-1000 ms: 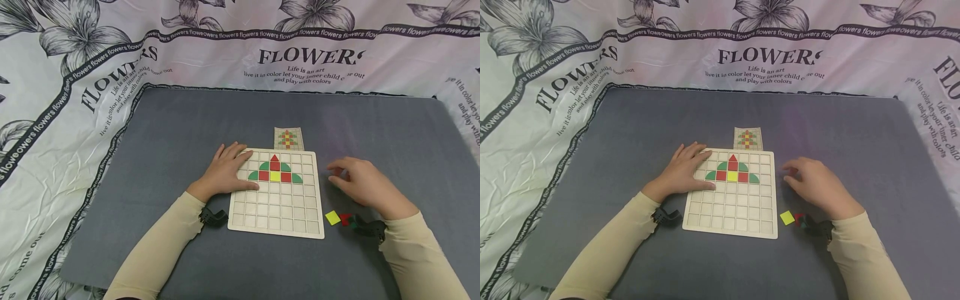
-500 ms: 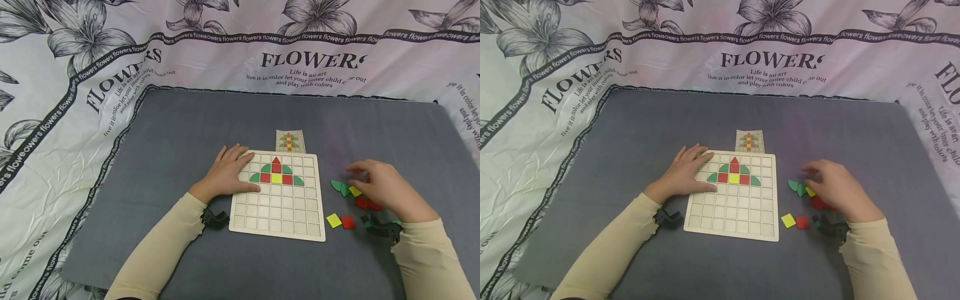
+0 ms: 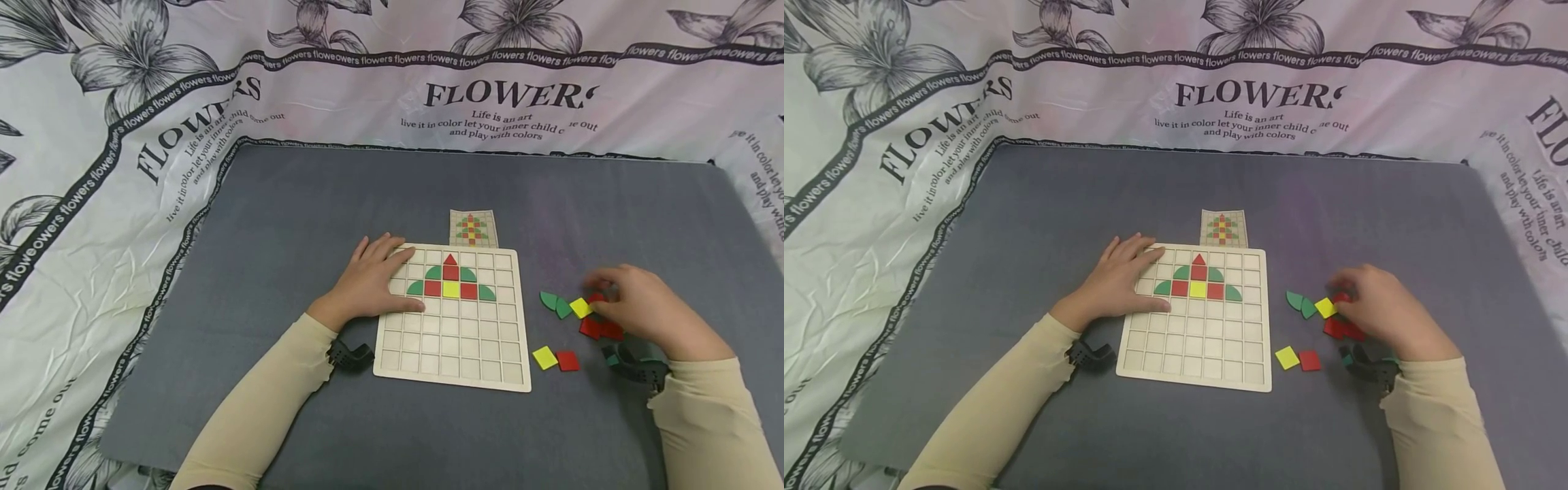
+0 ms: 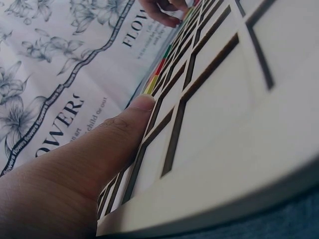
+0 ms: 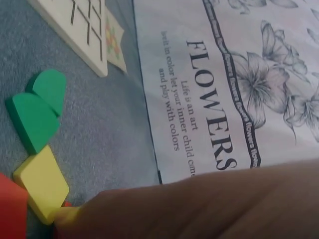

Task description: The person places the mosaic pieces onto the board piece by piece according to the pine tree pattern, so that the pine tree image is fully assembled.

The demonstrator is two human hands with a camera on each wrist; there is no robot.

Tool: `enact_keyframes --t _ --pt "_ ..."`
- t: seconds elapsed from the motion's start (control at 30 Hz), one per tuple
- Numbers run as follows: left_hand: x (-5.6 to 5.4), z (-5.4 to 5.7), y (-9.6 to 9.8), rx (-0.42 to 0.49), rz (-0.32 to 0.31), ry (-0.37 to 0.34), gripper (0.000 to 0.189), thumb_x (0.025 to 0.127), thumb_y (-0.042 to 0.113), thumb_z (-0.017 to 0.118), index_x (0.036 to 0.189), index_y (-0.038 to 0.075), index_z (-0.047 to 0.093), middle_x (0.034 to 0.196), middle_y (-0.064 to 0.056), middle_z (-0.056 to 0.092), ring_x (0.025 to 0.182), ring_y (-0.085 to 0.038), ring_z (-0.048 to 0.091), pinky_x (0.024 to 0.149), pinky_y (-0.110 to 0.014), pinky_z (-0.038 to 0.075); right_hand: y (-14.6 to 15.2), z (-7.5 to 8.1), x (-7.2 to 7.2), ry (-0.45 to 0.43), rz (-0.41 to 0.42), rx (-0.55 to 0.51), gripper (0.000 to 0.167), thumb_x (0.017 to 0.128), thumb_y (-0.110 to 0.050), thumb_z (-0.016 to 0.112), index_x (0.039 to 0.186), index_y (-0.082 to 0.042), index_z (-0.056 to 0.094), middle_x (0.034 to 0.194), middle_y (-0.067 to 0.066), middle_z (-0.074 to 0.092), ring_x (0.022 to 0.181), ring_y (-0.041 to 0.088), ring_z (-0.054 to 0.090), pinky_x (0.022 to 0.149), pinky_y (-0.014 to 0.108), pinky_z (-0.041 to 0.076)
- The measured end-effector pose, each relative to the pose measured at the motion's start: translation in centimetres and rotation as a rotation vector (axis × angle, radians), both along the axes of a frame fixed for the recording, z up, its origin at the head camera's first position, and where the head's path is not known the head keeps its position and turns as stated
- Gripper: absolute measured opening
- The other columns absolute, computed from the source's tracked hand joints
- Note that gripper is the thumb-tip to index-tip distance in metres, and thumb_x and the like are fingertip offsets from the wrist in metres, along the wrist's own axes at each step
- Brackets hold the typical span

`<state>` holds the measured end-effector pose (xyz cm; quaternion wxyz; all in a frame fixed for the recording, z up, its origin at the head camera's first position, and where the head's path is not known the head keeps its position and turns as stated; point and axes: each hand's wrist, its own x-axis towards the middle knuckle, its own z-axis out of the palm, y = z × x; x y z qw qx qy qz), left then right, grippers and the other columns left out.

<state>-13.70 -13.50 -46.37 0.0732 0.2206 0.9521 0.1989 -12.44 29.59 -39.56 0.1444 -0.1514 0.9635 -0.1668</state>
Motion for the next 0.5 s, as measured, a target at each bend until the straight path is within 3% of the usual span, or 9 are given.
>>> enact_keyframes --t 0.33,0.5 --pt "-0.04 0.04 0.0 0.0 0.003 -0.007 0.107 0.079 0.078 0.075 0.165 0.024 0.039 0.171 -0.002 0.029 0.163 -0.025 0.011 0.131 -0.052 -0.003 0.88 -0.14 -0.11 -0.073 -0.036 0.028 0.033 0.087 -0.005 0.075 0.117 0.008 0.07 0.103 0.028 0.065 0.086 0.035 0.06 0.068 0.043 0.053" --pt "-0.09 0.03 -0.01 -0.004 0.005 -0.009 0.107 0.079 0.078 0.075 0.165 0.024 0.039 0.171 -0.002 0.029 0.163 -0.025 0.011 0.131 -0.052 -0.003 0.96 -0.23 -0.17 -0.099 -0.052 0.023 0.033 0.088 -0.006 0.075 0.117 0.009 0.069 0.1 0.025 0.066 0.083 0.032 0.06 0.063 0.037 0.051"
